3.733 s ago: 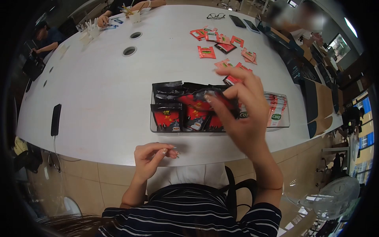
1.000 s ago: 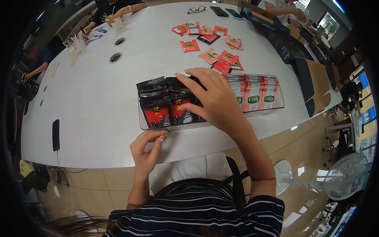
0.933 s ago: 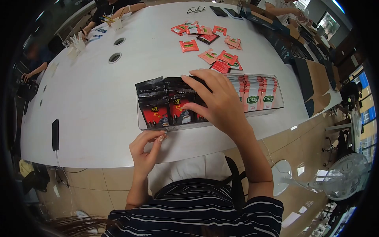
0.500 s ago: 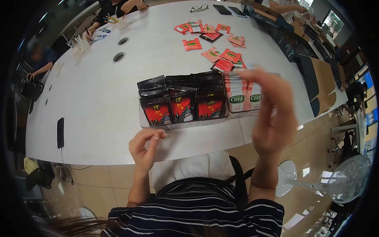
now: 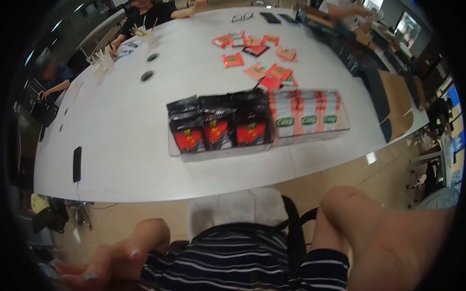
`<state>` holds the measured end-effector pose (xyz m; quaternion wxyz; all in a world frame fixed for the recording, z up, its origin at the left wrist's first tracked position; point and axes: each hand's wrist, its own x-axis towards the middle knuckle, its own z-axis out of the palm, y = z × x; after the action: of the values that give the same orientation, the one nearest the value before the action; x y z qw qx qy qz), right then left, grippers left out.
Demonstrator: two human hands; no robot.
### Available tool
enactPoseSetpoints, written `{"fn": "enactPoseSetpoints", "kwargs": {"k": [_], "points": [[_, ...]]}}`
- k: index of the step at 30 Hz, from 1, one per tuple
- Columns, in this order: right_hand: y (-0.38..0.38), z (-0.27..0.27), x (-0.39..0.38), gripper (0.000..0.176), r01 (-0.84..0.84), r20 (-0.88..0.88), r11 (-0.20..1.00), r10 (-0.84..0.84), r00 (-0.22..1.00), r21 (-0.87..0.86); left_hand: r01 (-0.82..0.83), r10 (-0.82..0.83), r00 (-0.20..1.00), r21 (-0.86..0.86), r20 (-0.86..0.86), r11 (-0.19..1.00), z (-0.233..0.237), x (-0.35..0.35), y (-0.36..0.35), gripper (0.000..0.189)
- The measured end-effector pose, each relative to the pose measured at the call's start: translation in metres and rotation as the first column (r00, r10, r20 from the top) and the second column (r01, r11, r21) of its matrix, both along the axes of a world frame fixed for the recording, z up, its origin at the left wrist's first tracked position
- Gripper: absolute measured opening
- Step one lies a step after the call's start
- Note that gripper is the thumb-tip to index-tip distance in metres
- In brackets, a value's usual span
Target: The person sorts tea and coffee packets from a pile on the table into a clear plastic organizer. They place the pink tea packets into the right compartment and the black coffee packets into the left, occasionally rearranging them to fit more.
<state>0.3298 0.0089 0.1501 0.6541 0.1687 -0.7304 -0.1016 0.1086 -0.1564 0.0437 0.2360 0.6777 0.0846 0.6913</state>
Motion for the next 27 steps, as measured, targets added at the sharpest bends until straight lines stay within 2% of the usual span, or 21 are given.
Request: {"fn": "enactPoseSetpoints", "kwargs": {"k": [2,4,6,7,10,13,17,18,19,22,27], "points": [[0.001,-0.004,0.002,0.025,0.026,-0.026,1.0,-0.025,0.999,0.007,-0.073,0.063,0.994,0.116,0.094,0.991,-0.004,0.022,0.004,0.068],[0.004,-0.001,0.006,0.024,0.034,-0.062,0.999,-0.033,0.998,0.017,0.127,-0.119,0.992,0.226,-0.049,0.966,-0.014,0.007,0.015,0.065],[0.007,0.002,0.01,0.023,0.038,-0.08,0.999,-0.035,0.996,0.03,0.161,-0.147,0.987,0.259,-0.072,0.952,-0.016,0.008,0.021,0.063],[0.008,0.001,0.01,0.023,0.037,-0.09,0.999,-0.034,0.995,0.029,0.181,-0.165,0.983,0.252,-0.084,0.951,-0.013,0.007,0.02,0.062],[0.009,-0.001,0.005,0.021,0.037,-0.082,0.999,-0.034,0.996,0.031,0.105,-0.104,0.994,0.161,-0.016,0.981,0.001,0.017,0.014,0.061],[0.008,0.0,0.002,0.02,0.026,-0.079,0.999,-0.024,0.997,0.033,0.057,-0.054,0.998,0.117,-0.034,0.991,-0.013,0.01,0.013,0.064],[0.009,0.002,0.0,0.019,0.013,-0.08,0.999,-0.011,0.997,0.031,-0.24,0.241,0.969,0.022,-0.052,0.97,-0.024,0.001,0.016,0.083],[0.009,0.003,0.0,0.018,0.016,-0.083,0.999,-0.014,0.996,0.032,-0.406,0.406,0.914,0.005,0.021,0.914,-0.017,0.01,0.025,0.087],[0.009,0.003,-0.001,0.018,0.014,-0.087,0.999,-0.011,0.996,0.032,-0.394,0.394,0.919,0.019,0.02,0.919,-0.026,0.004,0.032,0.088],[0.01,0.003,-0.002,0.017,0.009,-0.09,0.999,-0.007,0.996,0.031,-0.443,0.453,0.889,-0.129,0.065,0.887,-0.045,-0.004,0.034,0.083],[0.016,0.001,-0.003,0.015,0.022,-0.111,1.0,-0.021,0.994,0.005,-0.577,0.628,0.775,-0.332,0.065,0.747,-0.065,-0.015,0.042,0.071]]}}
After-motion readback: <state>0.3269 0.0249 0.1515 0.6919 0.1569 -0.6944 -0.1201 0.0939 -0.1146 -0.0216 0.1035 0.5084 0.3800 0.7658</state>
